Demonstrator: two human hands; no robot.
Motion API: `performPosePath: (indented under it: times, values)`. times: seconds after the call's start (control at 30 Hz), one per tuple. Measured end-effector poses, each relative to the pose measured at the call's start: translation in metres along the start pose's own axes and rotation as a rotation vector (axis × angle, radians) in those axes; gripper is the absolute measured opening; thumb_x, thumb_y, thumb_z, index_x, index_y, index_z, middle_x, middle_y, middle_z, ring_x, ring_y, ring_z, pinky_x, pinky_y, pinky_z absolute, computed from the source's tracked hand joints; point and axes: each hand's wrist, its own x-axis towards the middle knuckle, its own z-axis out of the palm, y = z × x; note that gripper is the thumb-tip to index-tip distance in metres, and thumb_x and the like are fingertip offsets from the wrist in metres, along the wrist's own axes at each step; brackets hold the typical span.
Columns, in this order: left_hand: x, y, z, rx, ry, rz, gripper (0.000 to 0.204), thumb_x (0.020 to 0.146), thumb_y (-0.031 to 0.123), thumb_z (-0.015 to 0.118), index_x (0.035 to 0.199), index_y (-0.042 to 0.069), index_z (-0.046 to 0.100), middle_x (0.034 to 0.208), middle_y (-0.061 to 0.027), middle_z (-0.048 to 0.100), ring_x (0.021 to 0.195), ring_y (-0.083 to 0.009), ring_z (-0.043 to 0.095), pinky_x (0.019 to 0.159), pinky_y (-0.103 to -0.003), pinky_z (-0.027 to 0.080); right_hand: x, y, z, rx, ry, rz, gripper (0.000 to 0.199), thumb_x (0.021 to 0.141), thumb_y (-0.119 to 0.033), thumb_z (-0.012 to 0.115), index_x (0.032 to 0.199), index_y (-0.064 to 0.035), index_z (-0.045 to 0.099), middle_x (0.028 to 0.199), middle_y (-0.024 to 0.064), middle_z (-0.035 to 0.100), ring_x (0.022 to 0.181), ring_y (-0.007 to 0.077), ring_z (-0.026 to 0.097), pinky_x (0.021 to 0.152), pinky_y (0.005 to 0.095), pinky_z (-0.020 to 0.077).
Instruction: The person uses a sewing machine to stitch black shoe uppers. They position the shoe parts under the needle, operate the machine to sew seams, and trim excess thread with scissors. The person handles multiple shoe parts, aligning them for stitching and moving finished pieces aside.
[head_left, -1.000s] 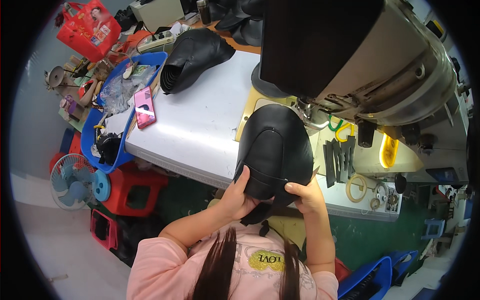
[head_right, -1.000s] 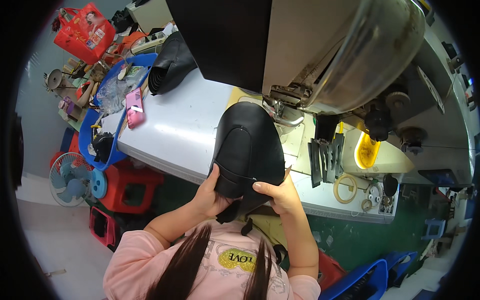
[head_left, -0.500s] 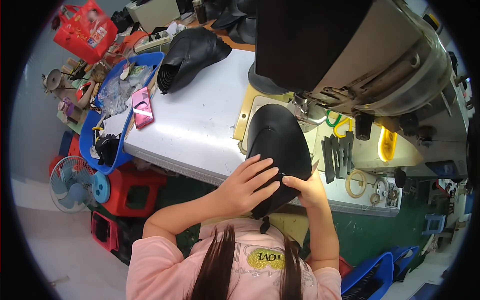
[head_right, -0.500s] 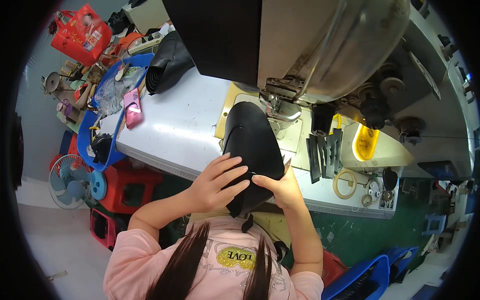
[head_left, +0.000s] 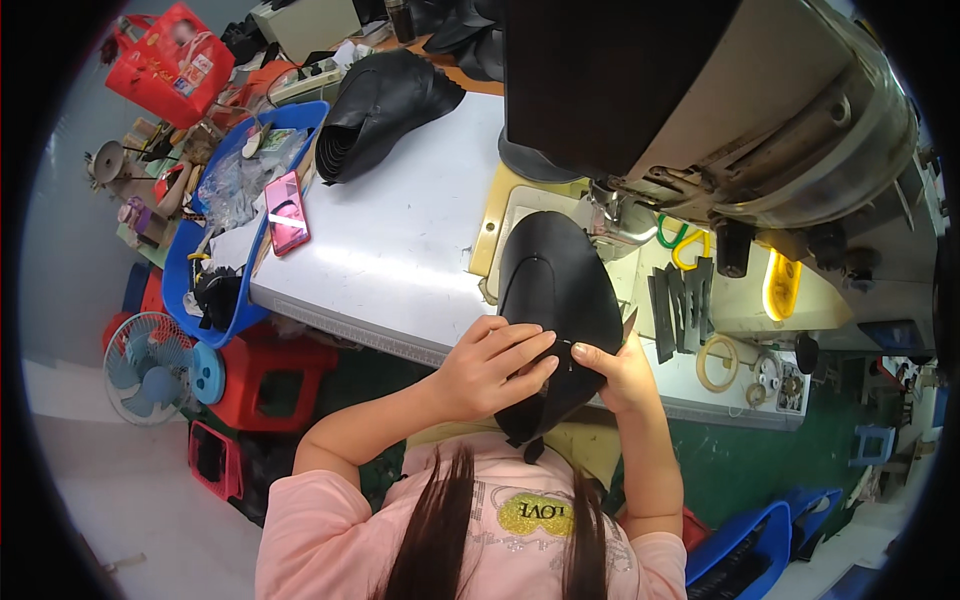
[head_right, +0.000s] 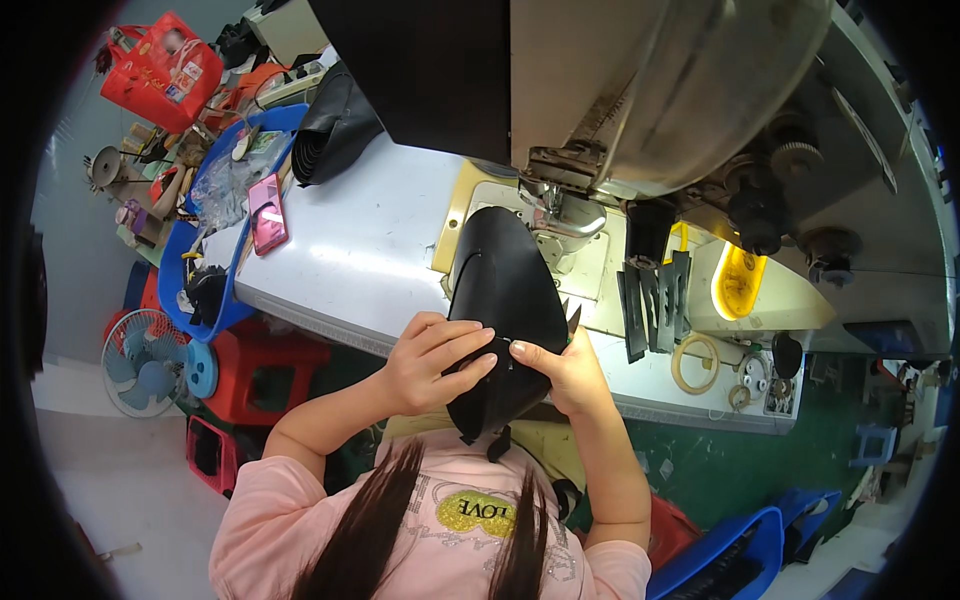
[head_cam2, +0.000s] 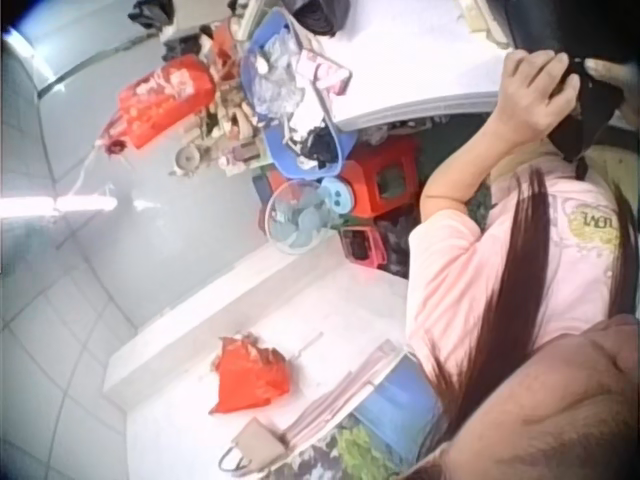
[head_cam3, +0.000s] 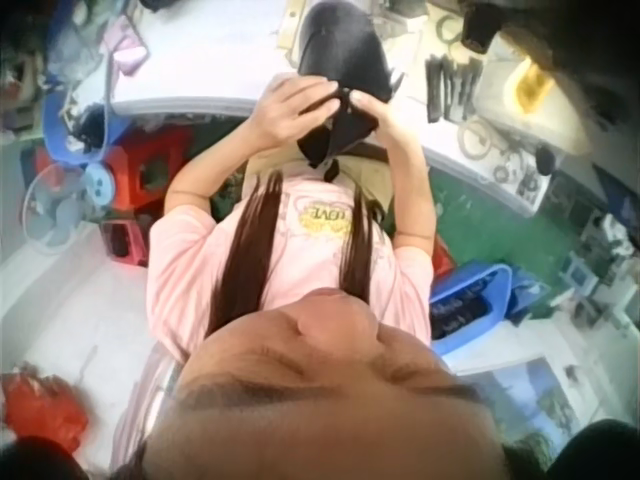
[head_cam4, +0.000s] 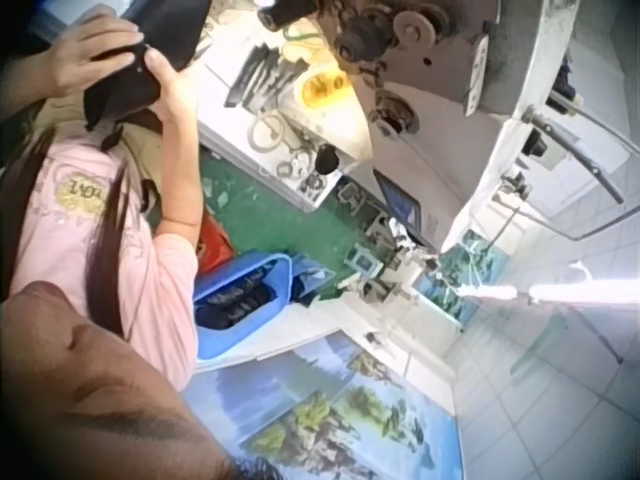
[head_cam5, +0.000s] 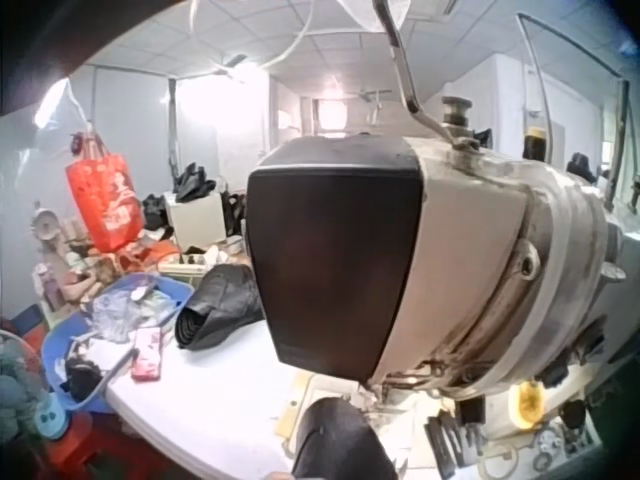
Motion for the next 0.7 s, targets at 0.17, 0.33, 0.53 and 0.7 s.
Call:
performPosePath:
  times: [0.17,0.33,0.53,0.7]
  values:
    - [0.000,0.001,0.000,0.008,0.007,-0.024,0.023,0.060,0.009,0.058,0.082,0.005,0.061,0.095,-0.0121,0.058,0.084,-0.0228,0.056,0.066,-0.031,0.041,0.001,-0.004,0.001,-0.060,-0.016,0.024,0.053,0.063,-0.003,0.070,0.109,0.0011,0.045,0.097,0.0078,0.055,0.088,0.0168,0.054,0.078,0.0296,0.0440]
    - [-0.001,0.002,-0.001,-0.055,-0.004,-0.061,0.026,0.060,0.006,0.059,0.086,0.004,0.059,0.097,-0.0128,0.056,0.086,-0.0241,0.055,0.070,-0.035,0.043,0.001,-0.005,0.007,-0.085,0.026,-0.019,0.042,0.064,0.005,0.065,0.102,0.0017,0.050,0.089,0.0069,0.058,0.077,0.0134,0.057,0.071,0.0266,0.0477]
    - [0.009,-0.009,-0.003,-0.016,0.009,0.020,0.024,0.061,0.004,0.060,0.084,0.001,0.057,0.096,-0.0146,0.056,0.085,-0.0285,0.055,0.072,-0.040,0.046,0.009,-0.018,0.016,-0.099,0.018,-0.018,0.039,0.064,0.007,0.064,0.101,0.0019,0.051,0.089,0.0076,0.058,0.076,0.0138,0.057,0.071,0.0273,0.0480]
    - [0.045,-0.049,0.005,0.003,0.141,0.136,0.021,0.060,0.001,0.061,0.081,0.000,0.057,0.093,-0.0155,0.056,0.083,-0.0292,0.055,0.064,-0.036,0.048,0.034,-0.040,0.016,-0.037,0.039,-0.146,0.036,0.069,-0.002,0.065,0.102,-0.0001,0.051,0.090,0.0069,0.058,0.080,0.0151,0.057,0.071,0.0265,0.0469]
